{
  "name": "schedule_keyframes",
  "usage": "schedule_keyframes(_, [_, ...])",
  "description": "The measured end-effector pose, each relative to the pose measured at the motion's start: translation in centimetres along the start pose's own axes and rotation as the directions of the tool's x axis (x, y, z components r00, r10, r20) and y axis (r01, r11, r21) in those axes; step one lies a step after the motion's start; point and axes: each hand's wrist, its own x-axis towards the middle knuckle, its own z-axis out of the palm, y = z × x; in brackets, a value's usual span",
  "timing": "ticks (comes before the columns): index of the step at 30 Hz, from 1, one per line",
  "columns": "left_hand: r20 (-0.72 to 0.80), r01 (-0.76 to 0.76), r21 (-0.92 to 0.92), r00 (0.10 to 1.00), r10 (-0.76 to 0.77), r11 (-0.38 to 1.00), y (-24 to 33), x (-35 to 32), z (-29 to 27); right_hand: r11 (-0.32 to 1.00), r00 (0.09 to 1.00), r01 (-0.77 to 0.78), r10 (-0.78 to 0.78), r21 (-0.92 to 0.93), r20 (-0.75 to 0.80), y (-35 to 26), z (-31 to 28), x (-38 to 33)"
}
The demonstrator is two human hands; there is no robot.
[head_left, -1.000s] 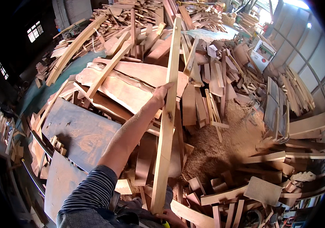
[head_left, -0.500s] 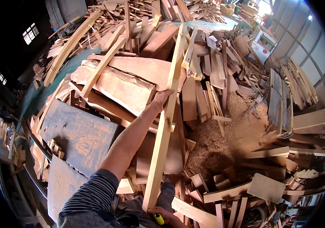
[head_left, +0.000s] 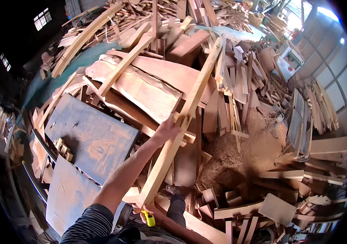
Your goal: The person measures wood planks with a tape measure, handling multiple pieces of wood on and around a saw table.
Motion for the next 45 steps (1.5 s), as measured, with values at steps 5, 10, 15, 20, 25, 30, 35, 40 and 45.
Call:
schedule_keyframes(5, [-0.066,-0.027,0.34,0.996,0.053,0.94,6.2,-8.9,-1.6,0.92,0.939,0.254,-0.309,0.299,0.15,-6.6,4.7,1.0])
schedule_keyframes(10, [-0.097,-0.15,0.277,0.978,0.183,0.949,12.6,-18.3,-4.8,0.812,0.836,0.407,-0.516,0.418,0.188,-19.2,2.4,5.3])
schedule_keyframes(15, [-0.254,-0.196,0.139,0.94,0.226,0.971,8.4,-30.6,-4.2,0.801,0.85,0.526,-0.499,0.286,-0.168,-37.0,2.3,9.1])
schedule_keyframes(20, [-0.326,0.307,0.076,0.907,-0.267,0.949,0.8,-38.9,-3.4,0.693,0.537,0.624,-0.716,-0.36,-0.446,-46.5,-3.2,7.2])
schedule_keyframes(25, [-0.274,0.432,0.131,0.881,-0.386,0.892,-3.8,-41.5,-2.9,0.863,0.689,0.296,-0.489,-0.409,-0.535,-34.0,-3.4,6.5])
schedule_keyframes(30, [-0.151,0.398,0.199,0.915,-0.373,0.895,-4.2,-38.4,-2.3,0.997,0.769,0.066,-0.079,-0.043,-0.634,-19.7,-11.6,3.6])
schedule_keyframes(35, [-0.074,0.37,0.296,0.928,-0.365,0.881,-5.4,-35.9,-1.7,0.975,0.752,0.002,0.145,0.222,-0.643,-10.2,-16.8,-0.4])
schedule_keyframes(40, [0.005,0.328,0.314,0.938,-0.346,0.891,-6.0,-34.8,-1.2,0.994,0.79,0.027,0.045,0.107,-0.611,-8.6,-18.0,-3.1])
schedule_keyframes(45, [0.042,0.314,0.325,0.937,-0.346,0.892,-6.4,-35.0,-0.6,0.999,0.729,0.035,-0.048,-0.034,-0.683,-9.7,-16.1,-2.0])
